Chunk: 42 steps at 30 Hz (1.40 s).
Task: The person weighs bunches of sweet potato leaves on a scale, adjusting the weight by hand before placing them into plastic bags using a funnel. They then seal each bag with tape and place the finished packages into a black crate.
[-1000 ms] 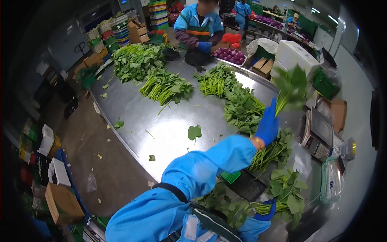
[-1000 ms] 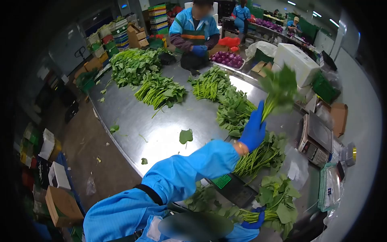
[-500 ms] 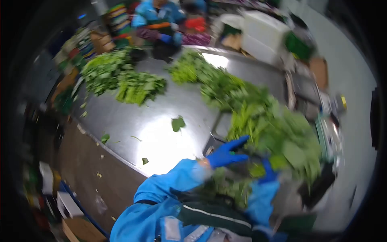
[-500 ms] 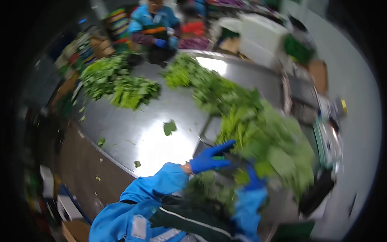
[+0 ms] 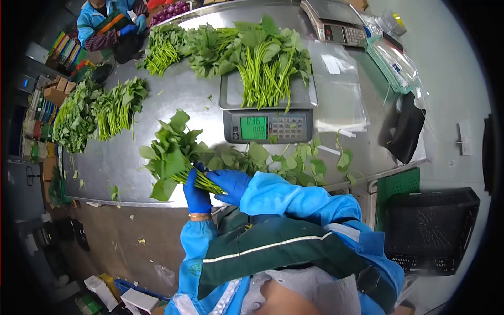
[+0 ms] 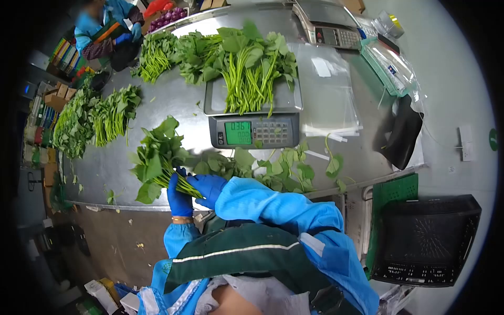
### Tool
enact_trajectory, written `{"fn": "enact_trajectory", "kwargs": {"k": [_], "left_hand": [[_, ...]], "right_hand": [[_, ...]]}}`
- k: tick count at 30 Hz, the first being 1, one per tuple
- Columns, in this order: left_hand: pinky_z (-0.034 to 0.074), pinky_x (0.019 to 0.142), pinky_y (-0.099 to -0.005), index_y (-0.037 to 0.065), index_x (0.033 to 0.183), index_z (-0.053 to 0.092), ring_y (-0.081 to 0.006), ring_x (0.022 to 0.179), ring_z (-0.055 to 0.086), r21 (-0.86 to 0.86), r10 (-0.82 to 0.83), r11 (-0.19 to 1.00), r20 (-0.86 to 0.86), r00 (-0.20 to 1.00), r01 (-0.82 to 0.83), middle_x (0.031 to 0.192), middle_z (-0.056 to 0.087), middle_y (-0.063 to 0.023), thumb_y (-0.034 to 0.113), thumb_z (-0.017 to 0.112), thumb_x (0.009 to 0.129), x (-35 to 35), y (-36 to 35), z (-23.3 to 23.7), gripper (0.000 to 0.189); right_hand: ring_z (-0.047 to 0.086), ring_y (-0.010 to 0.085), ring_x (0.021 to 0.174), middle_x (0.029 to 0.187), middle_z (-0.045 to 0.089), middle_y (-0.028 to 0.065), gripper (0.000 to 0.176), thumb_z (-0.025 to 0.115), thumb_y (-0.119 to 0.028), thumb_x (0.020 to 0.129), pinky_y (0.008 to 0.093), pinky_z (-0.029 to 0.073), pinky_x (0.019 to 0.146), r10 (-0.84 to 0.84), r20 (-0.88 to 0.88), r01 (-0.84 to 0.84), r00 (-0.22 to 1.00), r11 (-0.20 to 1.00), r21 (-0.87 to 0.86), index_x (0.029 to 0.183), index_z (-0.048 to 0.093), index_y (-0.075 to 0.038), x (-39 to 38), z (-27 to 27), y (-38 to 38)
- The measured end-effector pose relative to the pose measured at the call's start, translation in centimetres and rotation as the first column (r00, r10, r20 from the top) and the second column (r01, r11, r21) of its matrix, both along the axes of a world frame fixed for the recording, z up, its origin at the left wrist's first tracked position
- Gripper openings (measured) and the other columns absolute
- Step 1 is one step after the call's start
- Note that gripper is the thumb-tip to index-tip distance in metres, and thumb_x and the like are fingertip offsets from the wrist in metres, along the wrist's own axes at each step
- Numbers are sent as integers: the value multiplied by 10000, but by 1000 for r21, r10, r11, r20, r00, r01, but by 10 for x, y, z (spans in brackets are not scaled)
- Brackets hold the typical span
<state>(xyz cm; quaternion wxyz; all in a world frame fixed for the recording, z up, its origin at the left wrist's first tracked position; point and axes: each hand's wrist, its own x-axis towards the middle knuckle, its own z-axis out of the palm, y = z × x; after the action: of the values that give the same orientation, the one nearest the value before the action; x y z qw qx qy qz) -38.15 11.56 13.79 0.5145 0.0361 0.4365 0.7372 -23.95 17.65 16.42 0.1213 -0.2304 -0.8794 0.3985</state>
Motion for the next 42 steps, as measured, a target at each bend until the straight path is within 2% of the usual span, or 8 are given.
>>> {"fn": "enact_trajectory", "kwargs": {"k": [19,21,23,26,32,35,38,42], "left_hand": [[449,711,-275,31,1057,534,-137,817,558,-77,75,991,-329,941,-106,954,577,-41,117,643,751,-47,62,19,336],[452,681,-269,27,1048,540,-133,781,560,-72,96,988,-411,906,-137,932,579,-38,117,646,749,-67,73,17,330],[439,689,-264,6,1053,540,-137,788,550,-104,42,988,-538,842,-115,953,578,-40,141,655,751,-103,79,-4,350],[405,776,-274,-16,1106,518,-166,893,519,-332,-99,938,-520,849,-94,1036,565,-70,165,655,756,-154,72,-42,417],[384,860,-322,-92,1222,336,-207,1006,478,-434,-197,832,-815,545,-347,1173,478,-172,198,711,699,-142,44,-70,706],[337,931,-317,-86,1228,350,-228,1114,426,-142,-47,910,-968,245,-389,1230,434,-183,187,684,724,-97,71,-66,663],[403,859,-270,-20,1196,445,-161,1043,487,-144,-76,986,-828,556,-80,1185,497,-113,23,586,778,-48,122,-31,443],[449,766,-256,9,1154,498,-141,909,542,-46,-99,993,-839,535,111,1111,551,-88,17,580,774,4,196,9,389]], "right_hand": [[601,200,760,890,601,90,342,622,-250,772,301,476,659,-333,-87,311,939,929,-202,1067,548,-94,63,-20,26],[594,256,814,919,594,120,287,584,-252,783,343,472,702,-548,-201,465,812,815,-345,1033,547,-116,72,-24,52],[568,104,718,829,610,51,265,625,-159,783,249,465,653,-661,-94,640,745,747,-179,1029,578,-72,85,-6,85],[596,207,721,845,620,101,219,599,-175,793,302,466,670,-809,-337,725,483,584,-364,966,585,-41,102,-24,136],[590,190,720,838,624,104,325,621,-263,771,300,462,660,-933,-82,878,351,358,-317,973,569,-14,124,-8,213],[582,183,698,827,625,102,440,652,-353,720,294,458,652,-920,127,927,371,359,-109,977,547,-12,121,-12,248],[581,160,685,787,605,97,273,637,-224,741,281,456,616,-934,-2,880,358,338,-334,886,528,-19,118,-33,263],[551,133,648,743,551,53,212,578,-58,776,243,447,554,-975,-212,489,62,215,-846,962,479,-32,129,-19,252]]}}
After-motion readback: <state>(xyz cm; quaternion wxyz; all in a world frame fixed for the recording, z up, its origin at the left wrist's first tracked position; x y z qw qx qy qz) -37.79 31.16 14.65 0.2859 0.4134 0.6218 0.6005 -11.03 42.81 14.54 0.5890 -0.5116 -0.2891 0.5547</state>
